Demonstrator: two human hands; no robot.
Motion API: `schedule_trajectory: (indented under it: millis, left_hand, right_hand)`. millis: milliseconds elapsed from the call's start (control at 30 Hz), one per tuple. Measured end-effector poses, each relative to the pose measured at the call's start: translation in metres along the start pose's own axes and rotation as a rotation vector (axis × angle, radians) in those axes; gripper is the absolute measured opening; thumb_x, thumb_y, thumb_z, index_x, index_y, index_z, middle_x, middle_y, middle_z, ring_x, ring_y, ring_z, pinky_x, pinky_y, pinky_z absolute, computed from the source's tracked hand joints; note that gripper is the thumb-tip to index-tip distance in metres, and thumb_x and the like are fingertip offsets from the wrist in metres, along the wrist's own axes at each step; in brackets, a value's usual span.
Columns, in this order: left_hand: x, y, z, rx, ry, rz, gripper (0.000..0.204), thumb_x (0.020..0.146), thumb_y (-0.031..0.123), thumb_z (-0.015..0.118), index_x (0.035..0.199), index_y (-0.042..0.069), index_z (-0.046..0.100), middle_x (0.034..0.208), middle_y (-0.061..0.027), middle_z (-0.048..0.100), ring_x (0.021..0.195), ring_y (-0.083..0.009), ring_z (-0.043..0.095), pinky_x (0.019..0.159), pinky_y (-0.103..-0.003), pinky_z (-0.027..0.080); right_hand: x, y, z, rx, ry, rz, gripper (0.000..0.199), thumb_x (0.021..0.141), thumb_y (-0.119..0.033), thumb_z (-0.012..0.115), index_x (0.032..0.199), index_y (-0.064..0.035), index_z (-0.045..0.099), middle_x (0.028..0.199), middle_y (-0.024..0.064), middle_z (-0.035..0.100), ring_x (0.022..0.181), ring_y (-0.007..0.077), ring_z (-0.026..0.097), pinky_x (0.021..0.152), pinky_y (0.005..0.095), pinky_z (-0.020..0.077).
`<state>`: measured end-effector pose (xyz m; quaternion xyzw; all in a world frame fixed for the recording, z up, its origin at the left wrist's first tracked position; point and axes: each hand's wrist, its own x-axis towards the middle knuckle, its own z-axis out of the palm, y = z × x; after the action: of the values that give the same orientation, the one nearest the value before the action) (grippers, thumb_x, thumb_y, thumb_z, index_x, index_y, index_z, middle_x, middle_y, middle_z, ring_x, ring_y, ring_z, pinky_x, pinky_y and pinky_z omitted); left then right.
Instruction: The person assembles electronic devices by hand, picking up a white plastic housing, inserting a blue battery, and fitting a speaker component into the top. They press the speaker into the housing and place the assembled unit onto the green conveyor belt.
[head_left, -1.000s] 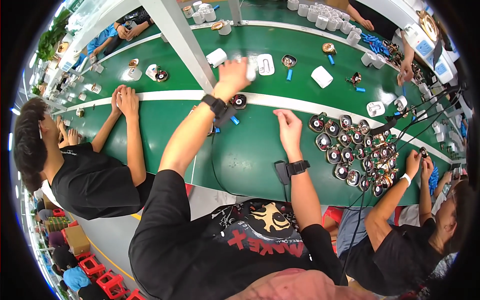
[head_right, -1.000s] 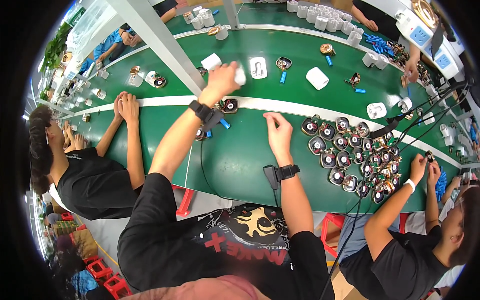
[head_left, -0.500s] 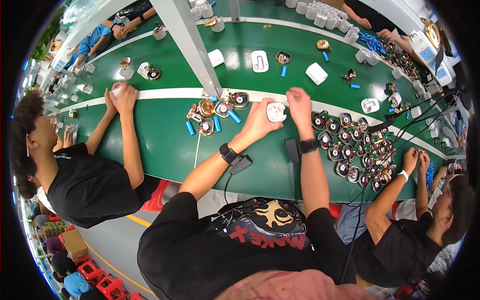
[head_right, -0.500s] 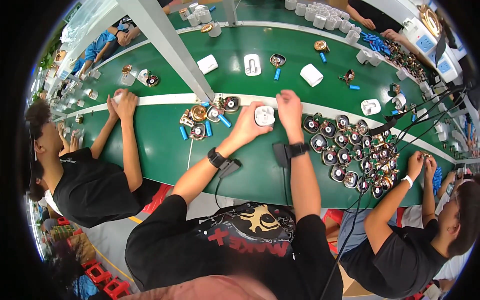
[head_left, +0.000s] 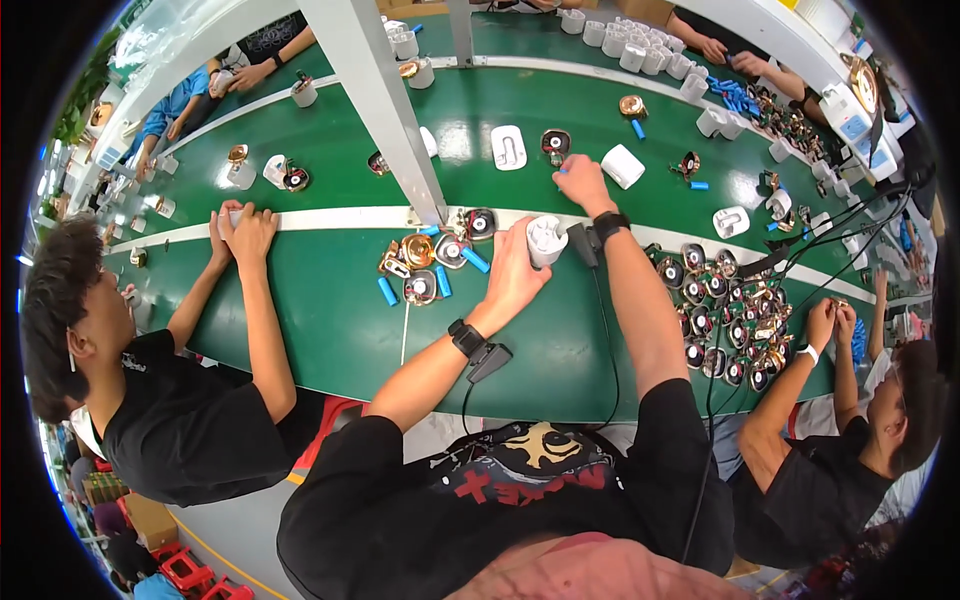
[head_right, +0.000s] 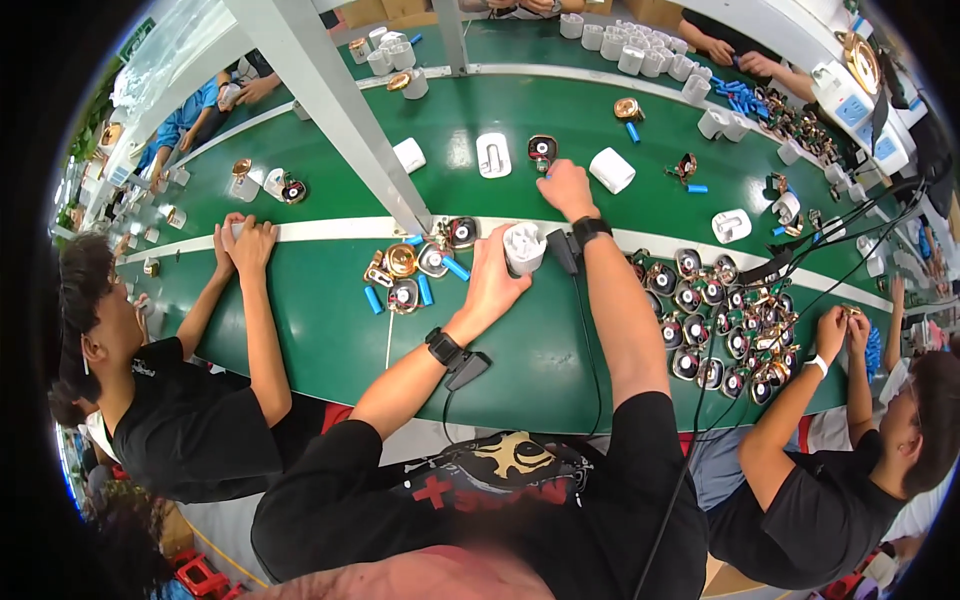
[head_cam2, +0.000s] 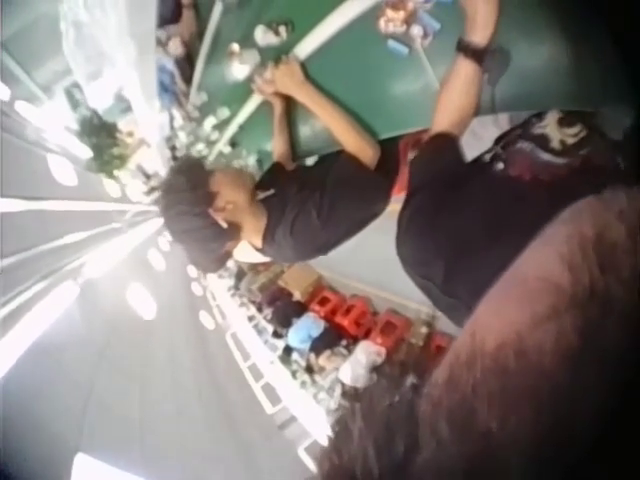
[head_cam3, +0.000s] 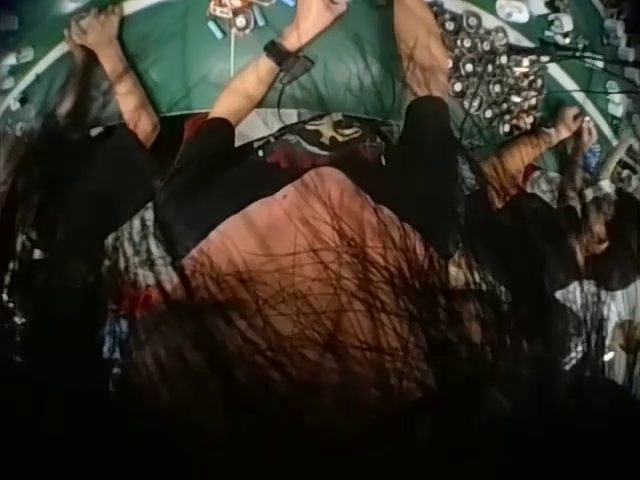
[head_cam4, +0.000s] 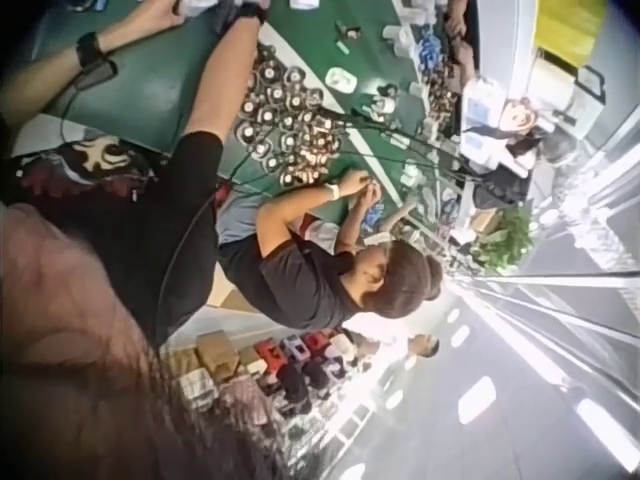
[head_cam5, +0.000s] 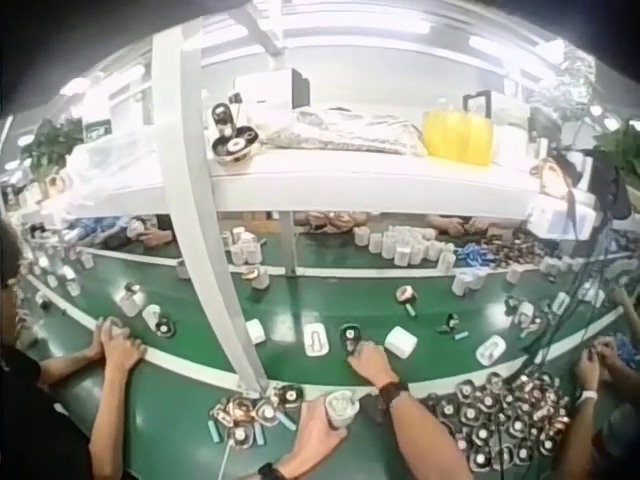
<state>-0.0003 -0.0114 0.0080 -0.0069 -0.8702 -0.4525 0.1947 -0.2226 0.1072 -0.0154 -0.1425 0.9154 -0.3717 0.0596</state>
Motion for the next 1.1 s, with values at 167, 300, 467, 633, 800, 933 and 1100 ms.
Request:
schedule_trajectory:
  millis: [167, 300, 467, 633, 800, 933, 1100]
  left_hand:
    - [-0.004, -0.004, -0.004, 0.032, -0.004, 0.041, 0.067, 0.065, 0.010, 0.080, 0.126, 0.003, 0.051, 0.119, -0.0170, 0.057, 0.109, -0.0377, 0.051, 0.094, -0.044, 0.045]
    - [-0.001, -0.001, -0.004, 0.022, -0.033, 0.063, 0.068, 0.066, 0.015, 0.082, 0.125, 0.003, 0.051, 0.119, -0.0163, 0.056, 0.110, -0.0367, 0.051, 0.095, -0.044, 0.045]
    - [0.001, 0.002, -0.003, 0.034, -0.099, 0.066, 0.071, 0.065, 0.011, 0.083, 0.128, 0.005, 0.050, 0.117, -0.0162, 0.057, 0.110, -0.0333, 0.055, 0.096, -0.041, 0.046]
    - [-0.006, 0.001, -0.004, -0.217, -0.170, 0.001, 0.070, 0.065, 0.009, 0.080, 0.129, 0.004, 0.050, 0.120, -0.0161, 0.057, 0.114, -0.0306, 0.058, 0.100, -0.041, 0.046]
    - [0.000, -0.006, -0.002, -0.181, -0.319, 0.024, 0.070, 0.066, 0.008, 0.078, 0.129, 0.004, 0.049, 0.121, -0.0168, 0.061, 0.118, -0.0298, 0.059, 0.103, -0.040, 0.044]
    - [0.001, -0.005, -0.005, -0.185, -0.358, -0.006, 0.069, 0.066, 0.007, 0.076, 0.129, 0.004, 0.049, 0.121, -0.0172, 0.063, 0.119, -0.0301, 0.059, 0.104, -0.039, 0.043]
    - [-0.001, -0.012, -0.003, -0.209, -0.381, -0.023, 0.068, 0.066, 0.007, 0.076, 0.128, 0.004, 0.050, 0.122, -0.0165, 0.063, 0.119, -0.0297, 0.058, 0.106, -0.039, 0.042]
  right_hand:
    - [-0.086, -0.023, -0.018, 1.751, -0.256, 0.391, 0.013, 0.095, -0.012, 0.061, 0.099, -0.0004, 0.058, 0.090, 0.0109, 0.068, 0.061, 0.0101, 0.053, 0.056, 0.0224, 0.0454]
    - [-0.155, -0.026, -0.005, 1.829, 0.075, 0.207, 0.006, 0.095, -0.005, 0.059, 0.096, 0.0007, 0.057, 0.091, 0.0132, 0.070, 0.073, 0.0113, 0.061, 0.064, 0.0224, 0.0481]
    - [-0.178, -0.029, 0.001, 1.132, 0.392, -0.100, 0.011, 0.092, 0.000, 0.062, 0.102, 0.0040, 0.059, 0.108, 0.0184, 0.068, 0.092, 0.0139, 0.065, 0.079, 0.0270, 0.0512]
    - [-0.187, -0.035, -0.002, 1.005, 0.406, -0.325, 0.011, 0.092, 0.004, 0.060, 0.103, 0.0055, 0.060, 0.113, 0.0204, 0.068, 0.097, 0.0167, 0.065, 0.087, 0.0300, 0.0519]
    - [-0.183, -0.032, -0.012, 0.906, 0.315, -0.306, 0.014, 0.090, 0.004, 0.061, 0.104, 0.0061, 0.064, 0.108, 0.0141, 0.071, 0.099, 0.0164, 0.066, 0.088, 0.0302, 0.0513]
    - [-0.186, -0.035, -0.020, 0.689, 0.283, -0.333, 0.018, 0.088, 0.004, 0.062, 0.105, 0.0027, 0.067, 0.103, 0.0092, 0.073, 0.094, 0.0154, 0.068, 0.086, 0.0298, 0.0522]
    - [-0.192, -0.039, -0.030, 0.500, 0.213, -0.375, 0.018, 0.087, 0.002, 0.064, 0.104, 0.0019, 0.068, 0.103, 0.0064, 0.073, 0.088, 0.0123, 0.067, 0.084, 0.0296, 0.0530]
